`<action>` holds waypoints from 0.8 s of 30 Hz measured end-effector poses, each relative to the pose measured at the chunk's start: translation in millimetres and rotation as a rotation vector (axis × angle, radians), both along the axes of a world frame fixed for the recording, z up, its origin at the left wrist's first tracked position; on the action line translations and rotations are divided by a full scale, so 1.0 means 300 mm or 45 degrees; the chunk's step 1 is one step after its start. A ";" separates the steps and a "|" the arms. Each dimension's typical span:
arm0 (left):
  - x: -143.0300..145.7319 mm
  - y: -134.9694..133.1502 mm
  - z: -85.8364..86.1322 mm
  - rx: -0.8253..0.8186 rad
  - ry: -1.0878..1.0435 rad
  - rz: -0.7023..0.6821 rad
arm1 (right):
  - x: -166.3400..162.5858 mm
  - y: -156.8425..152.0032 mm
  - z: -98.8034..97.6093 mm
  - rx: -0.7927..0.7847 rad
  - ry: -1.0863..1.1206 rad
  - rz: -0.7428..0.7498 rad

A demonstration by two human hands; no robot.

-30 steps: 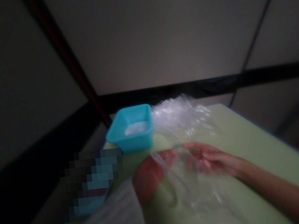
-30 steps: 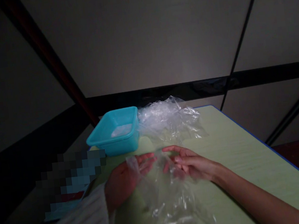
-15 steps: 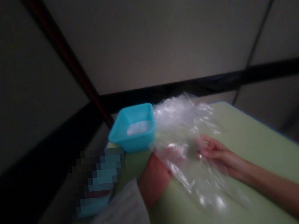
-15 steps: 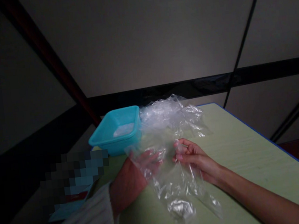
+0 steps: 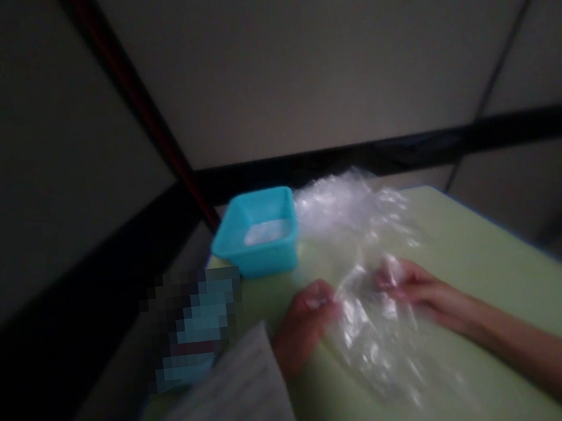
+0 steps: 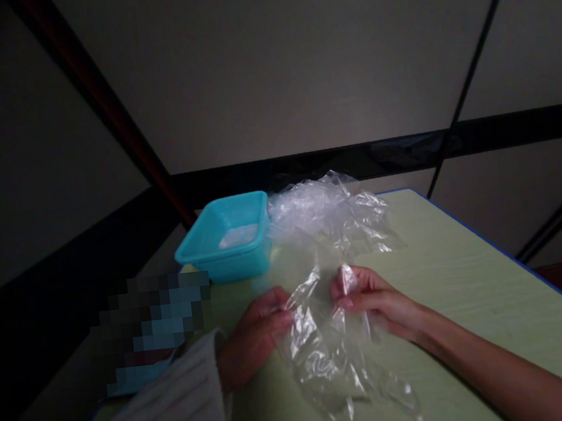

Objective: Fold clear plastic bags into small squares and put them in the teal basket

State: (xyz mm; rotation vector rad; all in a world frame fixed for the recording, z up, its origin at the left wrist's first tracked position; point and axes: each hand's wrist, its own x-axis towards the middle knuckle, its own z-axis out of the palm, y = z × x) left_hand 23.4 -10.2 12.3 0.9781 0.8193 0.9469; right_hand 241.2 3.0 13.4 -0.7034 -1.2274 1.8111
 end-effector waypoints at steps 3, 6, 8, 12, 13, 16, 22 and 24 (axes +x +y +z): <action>0.003 0.005 0.007 -0.027 -0.085 0.065 | -0.003 0.000 0.014 -0.024 0.059 0.059; 0.002 0.007 0.009 0.046 -0.090 0.040 | -0.009 0.001 0.020 -0.011 0.116 0.092; 0.000 0.006 0.008 0.067 -0.087 -0.025 | -0.012 0.002 0.016 0.010 0.109 0.127; 0.003 0.001 0.011 -0.066 -0.172 -0.002 | -0.010 0.004 0.005 0.026 0.117 0.156; 0.005 0.001 0.012 -0.094 -0.208 0.036 | -0.009 0.005 0.003 0.014 0.127 0.157; 0.006 0.003 0.013 -0.108 -0.259 0.099 | -0.001 0.012 0.001 -0.001 0.155 0.159; -0.008 -0.007 0.014 -0.043 -0.220 -0.110 | 0.042 0.043 -0.014 0.080 0.092 0.206; -0.011 -0.013 0.016 -0.020 -0.160 -0.143 | 0.059 0.053 -0.020 0.106 0.058 0.189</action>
